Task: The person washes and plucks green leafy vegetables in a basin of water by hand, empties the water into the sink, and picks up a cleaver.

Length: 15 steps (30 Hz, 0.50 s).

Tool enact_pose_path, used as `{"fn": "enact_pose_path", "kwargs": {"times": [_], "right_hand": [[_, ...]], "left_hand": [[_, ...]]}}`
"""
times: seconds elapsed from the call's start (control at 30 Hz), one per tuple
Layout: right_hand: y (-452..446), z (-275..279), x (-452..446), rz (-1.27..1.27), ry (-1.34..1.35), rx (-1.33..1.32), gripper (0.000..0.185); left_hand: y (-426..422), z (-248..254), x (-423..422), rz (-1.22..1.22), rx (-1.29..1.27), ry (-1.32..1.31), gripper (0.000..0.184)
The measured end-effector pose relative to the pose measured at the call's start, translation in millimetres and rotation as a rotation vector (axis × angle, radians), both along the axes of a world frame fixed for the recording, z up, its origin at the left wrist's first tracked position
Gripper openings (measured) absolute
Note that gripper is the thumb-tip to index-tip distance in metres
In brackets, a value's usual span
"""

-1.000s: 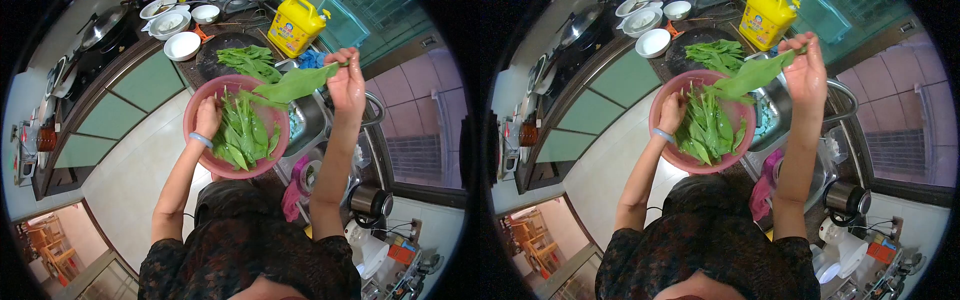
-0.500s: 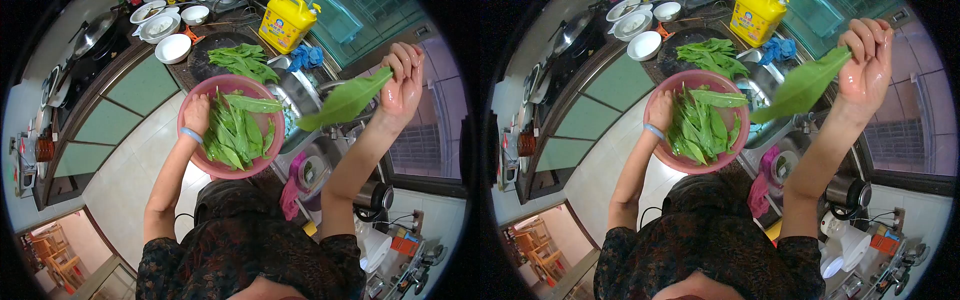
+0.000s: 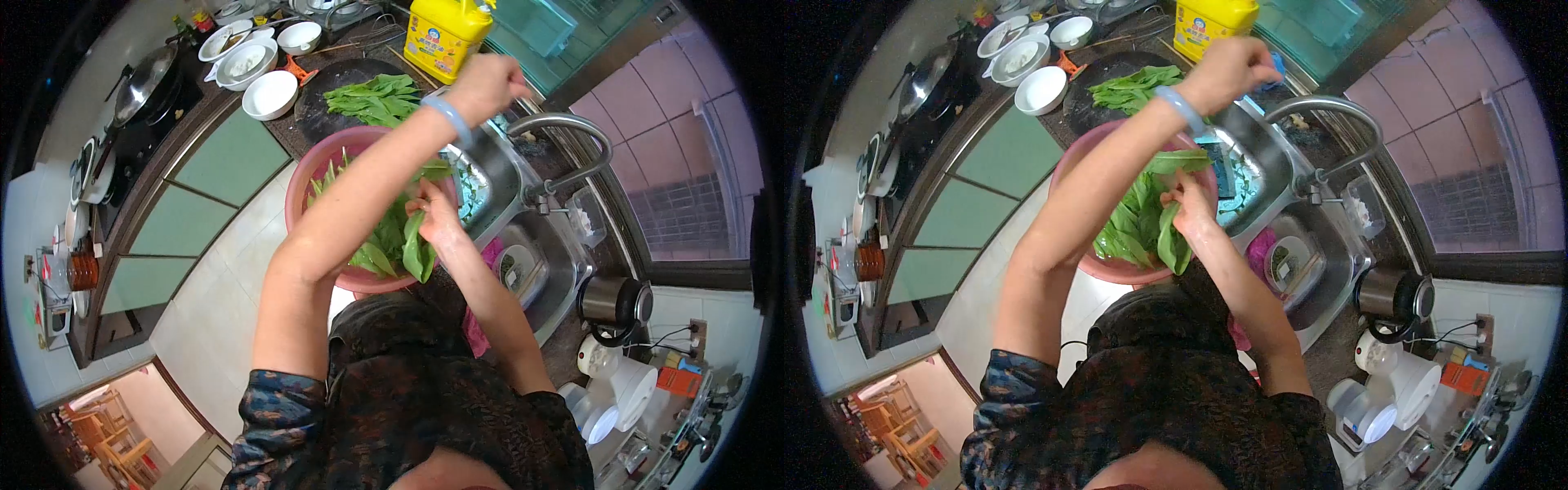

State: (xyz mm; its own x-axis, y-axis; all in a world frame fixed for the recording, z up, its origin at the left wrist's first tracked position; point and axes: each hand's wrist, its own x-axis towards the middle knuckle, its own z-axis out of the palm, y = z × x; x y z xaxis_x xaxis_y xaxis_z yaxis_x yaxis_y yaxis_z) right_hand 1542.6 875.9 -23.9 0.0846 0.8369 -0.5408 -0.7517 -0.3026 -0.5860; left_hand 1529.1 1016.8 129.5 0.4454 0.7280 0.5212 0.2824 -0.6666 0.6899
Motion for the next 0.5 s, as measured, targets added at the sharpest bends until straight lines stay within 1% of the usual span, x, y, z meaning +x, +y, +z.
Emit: {"fn": "enact_pose_path", "kwargs": {"times": [0.07,0.1,0.13,0.17,0.2,0.23,0.27,0.3,0.33,0.37,0.4,0.47,0.5], "right_hand": [[8.5,-31.7,0.5,-0.05,-0.019,0.065,0.031],[15.2,-56.8,5.0,-0.055,-0.017,0.064,0.031],[23.5,-83.4,10.3,-0.054,0.038,0.055,0.03],[27.9,-96.5,12.8,-0.054,0.097,0.047,0.029],[22.4,-84.1,9.8,-0.062,0.105,0.046,0.029],[12.3,-54.7,4.5,-0.042,-0.087,0.087,0.029],[5.2,-30.1,0.8,-0.022,-0.28,0.127,0.028],[2.2,-19.8,0.1,-0.012,-0.454,0.203,0.026],[4.6,-23.5,1.9,-0.012,-0.446,0.202,0.026],[8.9,-29.9,4.7,-0.063,-0.841,0.401,0.026],[7.7,-22.1,4.3,-0.055,-0.988,0.46,0.024],[4.6,-5.8,3.3,-0.074,-1.29,0.564,0.022],[-1.2,6.8,1.6,0.047,-1.43,0.523,0.02]], "left_hand": [[-8.2,-11.6,22.5,-0.111,0.083,-0.057,0.034],[-11.1,-20.5,24.2,-0.116,0.082,-0.055,0.034],[-13.2,-30.0,23.1,-0.101,0.165,-0.027,0.034],[-15.0,-40.2,20.8,-0.088,0.25,0.003,0.034],[-16.3,-52.4,11.0,-0.059,0.16,0.141,0.032],[-16.7,-65.8,-4.3,-0.028,0.072,0.279,0.031],[-18.0,-86.2,-20.5,0.009,0.021,0.308,0.03],[-22.3,-100.8,-37.0,0.045,-0.032,0.337,0.029],[-35.8,-103.5,-52.6,0.136,-0.092,0.253,0.029],[-52.5,-105.3,-66.2,0.227,-0.15,0.169,0.03],[-67.5,-103.7,-76.6,0.227,-0.15,0.178,0.03],[-93.9,-98.2,-93.6,0.374,-0.141,0.075,0.03],[-100.9,-99.5,-98.7,0.381,-0.141,0.081,0.03]]}}
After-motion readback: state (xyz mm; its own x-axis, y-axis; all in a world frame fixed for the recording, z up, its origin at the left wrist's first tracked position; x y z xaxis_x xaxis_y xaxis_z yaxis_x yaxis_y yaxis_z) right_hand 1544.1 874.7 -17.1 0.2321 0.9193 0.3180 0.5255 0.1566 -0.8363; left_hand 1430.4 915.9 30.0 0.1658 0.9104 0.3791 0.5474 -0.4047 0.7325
